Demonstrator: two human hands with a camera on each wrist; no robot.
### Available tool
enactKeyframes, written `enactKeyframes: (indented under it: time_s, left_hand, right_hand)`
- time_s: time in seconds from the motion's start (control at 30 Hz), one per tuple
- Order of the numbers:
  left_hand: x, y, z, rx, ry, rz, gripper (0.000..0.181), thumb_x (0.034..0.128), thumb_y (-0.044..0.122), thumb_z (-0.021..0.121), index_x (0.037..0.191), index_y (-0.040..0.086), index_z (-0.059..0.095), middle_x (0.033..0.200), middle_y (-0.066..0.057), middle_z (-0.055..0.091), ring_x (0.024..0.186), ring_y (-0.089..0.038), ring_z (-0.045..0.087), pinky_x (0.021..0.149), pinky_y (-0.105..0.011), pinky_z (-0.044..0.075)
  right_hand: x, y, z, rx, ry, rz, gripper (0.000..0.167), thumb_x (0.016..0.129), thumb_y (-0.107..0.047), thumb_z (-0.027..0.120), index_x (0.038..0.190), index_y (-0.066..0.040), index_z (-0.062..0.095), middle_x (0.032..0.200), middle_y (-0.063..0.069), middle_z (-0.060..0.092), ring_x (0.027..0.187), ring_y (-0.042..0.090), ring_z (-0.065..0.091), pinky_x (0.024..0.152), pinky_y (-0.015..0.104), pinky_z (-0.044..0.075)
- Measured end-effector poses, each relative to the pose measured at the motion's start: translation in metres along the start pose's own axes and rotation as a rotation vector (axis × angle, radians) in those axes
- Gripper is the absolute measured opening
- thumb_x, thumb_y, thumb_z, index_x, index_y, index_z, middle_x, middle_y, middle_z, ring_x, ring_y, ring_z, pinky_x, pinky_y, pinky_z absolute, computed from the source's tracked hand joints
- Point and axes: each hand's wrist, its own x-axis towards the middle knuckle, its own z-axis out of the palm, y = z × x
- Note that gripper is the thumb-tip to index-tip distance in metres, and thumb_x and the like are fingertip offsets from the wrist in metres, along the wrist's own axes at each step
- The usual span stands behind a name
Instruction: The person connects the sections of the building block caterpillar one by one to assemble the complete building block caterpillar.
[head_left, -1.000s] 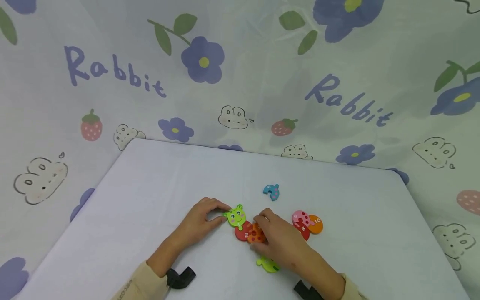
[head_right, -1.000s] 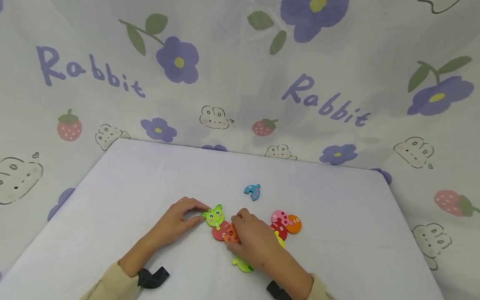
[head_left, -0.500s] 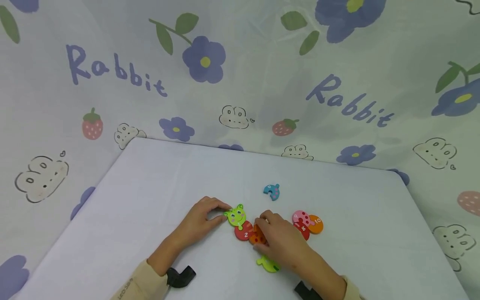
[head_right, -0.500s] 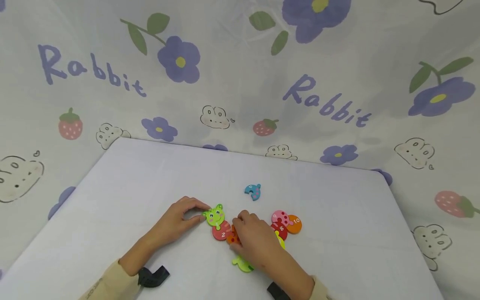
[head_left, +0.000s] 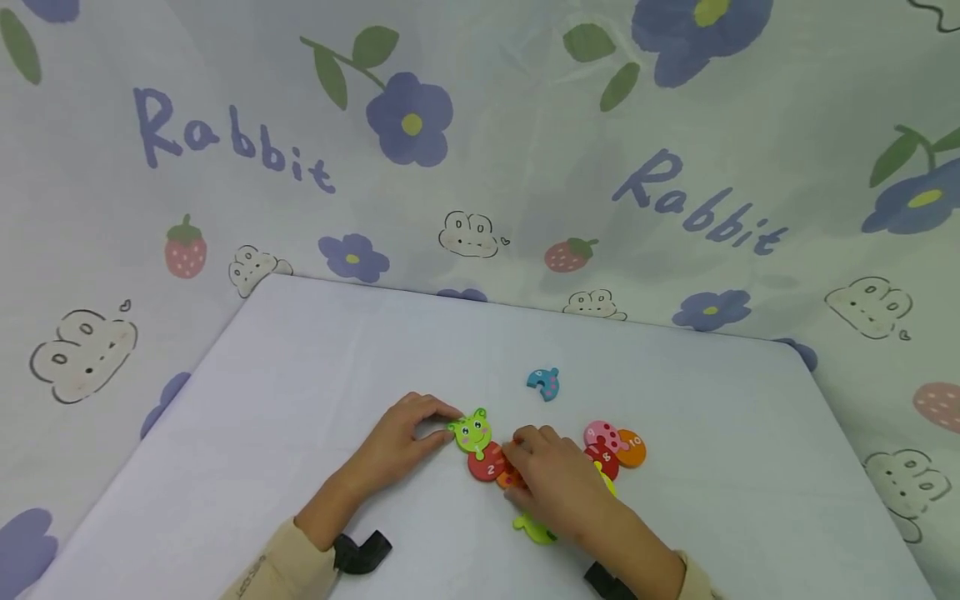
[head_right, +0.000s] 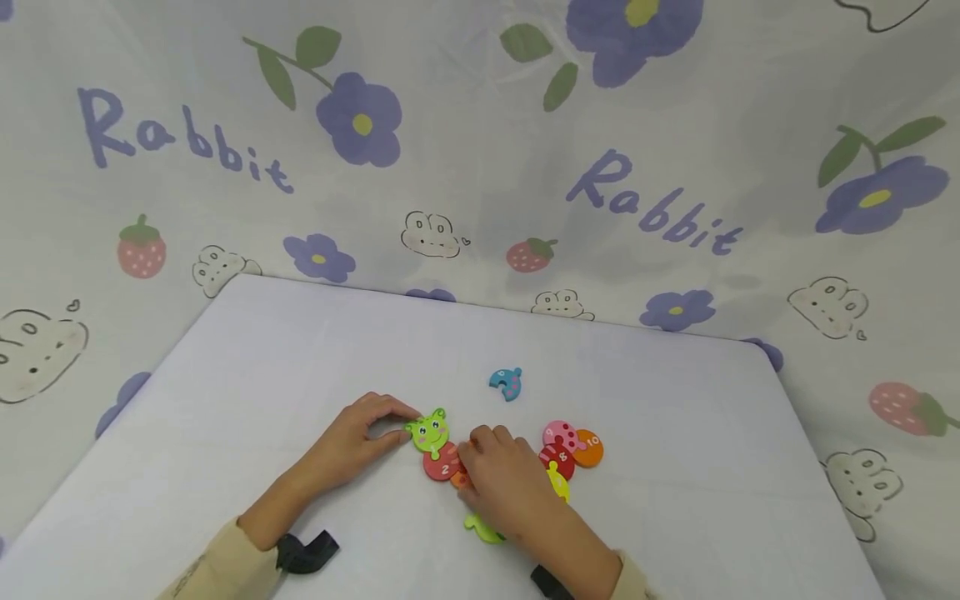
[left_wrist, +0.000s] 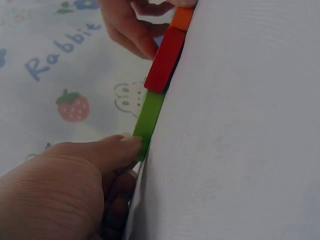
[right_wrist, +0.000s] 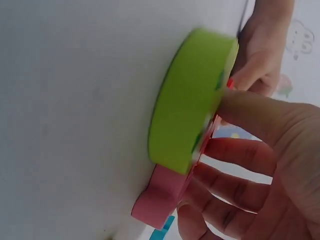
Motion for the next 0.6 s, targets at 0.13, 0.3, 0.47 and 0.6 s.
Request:
enactKeyframes:
  time_s: [0.13,0.3,0.47,0.6]
  left_hand:
    - [0.000,0.001,-0.001,0.001,-0.008,-0.010,0.031,0.0936,0.012,0.080,0.121,0.026,0.074,0.116,0.021,0.069,0.106,-0.007,0.057,0.093,-0.034,0.052]
    - [0.000,0.000,0.000,0.011,-0.017,-0.013,0.032,0.0940,0.012,0.080,0.122,0.027,0.073,0.116,0.021,0.068,0.107,-0.007,0.057,0.094,-0.035,0.052]
    - [0.001,0.001,0.000,0.021,-0.012,-0.023,0.033,0.0932,0.012,0.081,0.122,0.027,0.074,0.117,0.021,0.068,0.109,-0.007,0.058,0.096,-0.036,0.051]
    - [0.001,0.002,0.000,0.010,-0.014,-0.037,0.032,0.0929,0.012,0.081,0.121,0.026,0.074,0.116,0.022,0.068,0.110,-0.007,0.058,0.097,-0.036,0.051]
  right_hand:
    - [-0.001,0.008,-0.003,0.098,-0.047,0.025,0.070,0.083,-0.048,0.088,0.140,-0.014,0.065,0.133,0.003,0.063,0.118,0.023,0.057,0.094,0.047,0.056]
    - [-0.011,0.019,-0.005,0.102,-0.011,0.047,0.065,0.083,-0.044,0.089,0.136,-0.012,0.067,0.124,0.001,0.068,0.108,0.019,0.059,0.092,0.042,0.057]
    - [-0.018,0.023,-0.005,0.076,-0.003,0.140,0.053,0.077,-0.046,0.092,0.115,-0.014,0.073,0.097,-0.003,0.062,0.089,0.016,0.055,0.082,0.038,0.056]
    - [-0.021,0.024,-0.004,0.056,-0.023,0.220,0.057,0.073,-0.050,0.094,0.110,-0.012,0.073,0.094,0.000,0.059,0.091,0.019,0.056,0.084,0.040,0.057]
